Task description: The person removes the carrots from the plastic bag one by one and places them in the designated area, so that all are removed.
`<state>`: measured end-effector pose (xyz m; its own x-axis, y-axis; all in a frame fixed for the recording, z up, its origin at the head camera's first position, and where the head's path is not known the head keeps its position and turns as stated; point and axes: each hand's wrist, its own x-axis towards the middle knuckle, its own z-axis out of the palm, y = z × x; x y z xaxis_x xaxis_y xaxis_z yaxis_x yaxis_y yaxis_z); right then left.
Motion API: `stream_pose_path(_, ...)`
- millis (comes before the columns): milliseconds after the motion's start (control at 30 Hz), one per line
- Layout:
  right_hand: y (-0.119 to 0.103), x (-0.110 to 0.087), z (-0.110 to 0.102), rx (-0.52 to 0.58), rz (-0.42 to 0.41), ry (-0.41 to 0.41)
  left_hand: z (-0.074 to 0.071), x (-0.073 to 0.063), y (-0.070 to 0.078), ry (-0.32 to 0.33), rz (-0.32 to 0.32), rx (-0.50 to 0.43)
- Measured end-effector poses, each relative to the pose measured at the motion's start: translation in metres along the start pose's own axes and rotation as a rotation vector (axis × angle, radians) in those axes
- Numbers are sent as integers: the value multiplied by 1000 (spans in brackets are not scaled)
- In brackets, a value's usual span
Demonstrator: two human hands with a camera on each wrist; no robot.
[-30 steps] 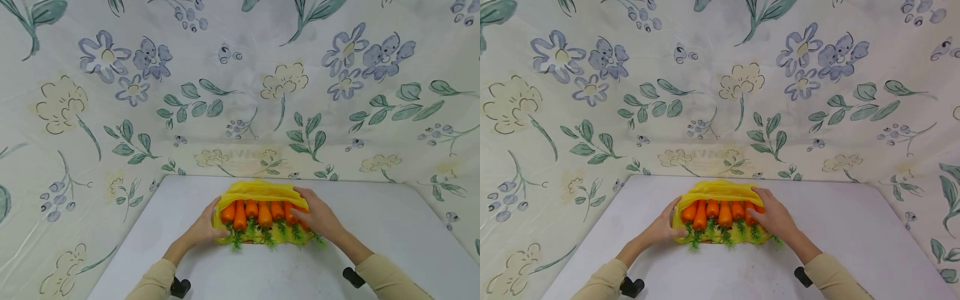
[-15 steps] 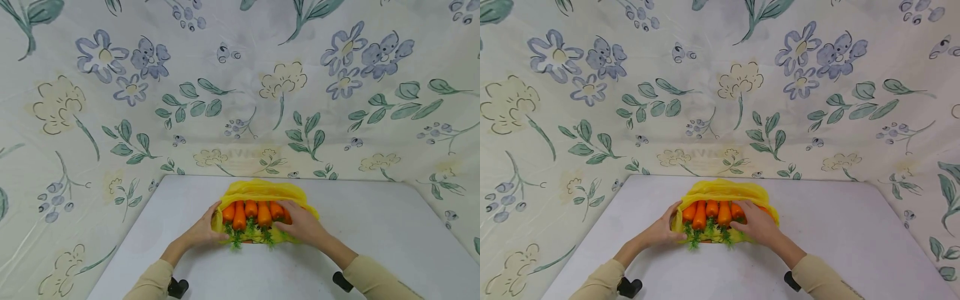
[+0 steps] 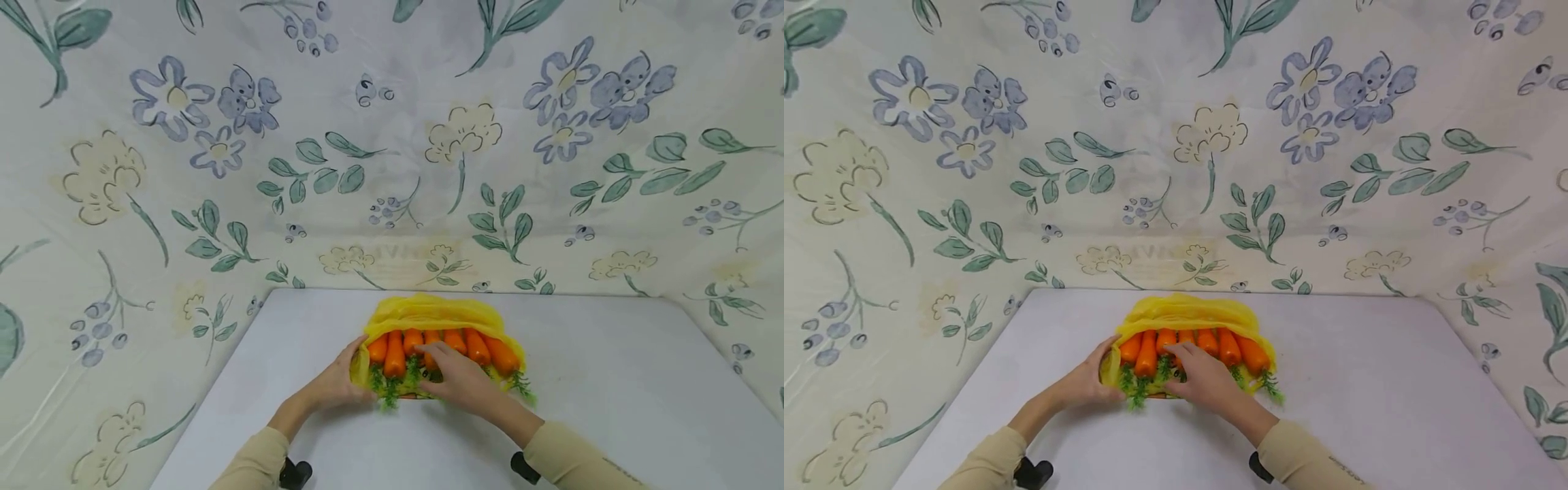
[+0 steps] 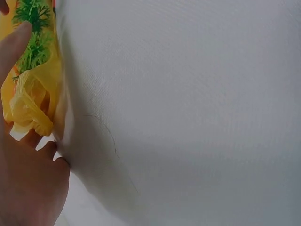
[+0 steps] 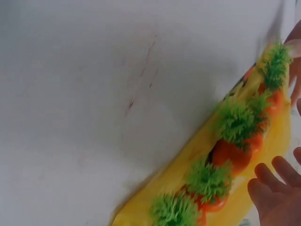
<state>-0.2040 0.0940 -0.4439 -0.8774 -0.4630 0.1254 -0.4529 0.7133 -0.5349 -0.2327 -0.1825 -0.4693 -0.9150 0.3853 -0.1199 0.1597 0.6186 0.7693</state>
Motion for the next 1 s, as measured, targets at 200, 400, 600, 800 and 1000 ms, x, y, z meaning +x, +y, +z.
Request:
stream_pose_path(200, -10, 8, 14, -6, 1, 18, 2, -1, -1, 1, -5, 3)
stream_pose_path(400, -14, 14, 30, -15, -18, 54, 4, -3, -5, 30, -1, -30)
stream_pose_path(600, -15, 16, 37, -43, -20, 96, 12, -1, -8, 68, 8, -62)
stream_pose_path(800, -18, 26, 41, -56, 0, 115, 14, -3, -9, 117, -1, -120)
stream_pose_path(1000, -22, 38, 42, -85, -12, 130, 15, -3, -8, 133, -27, -164)
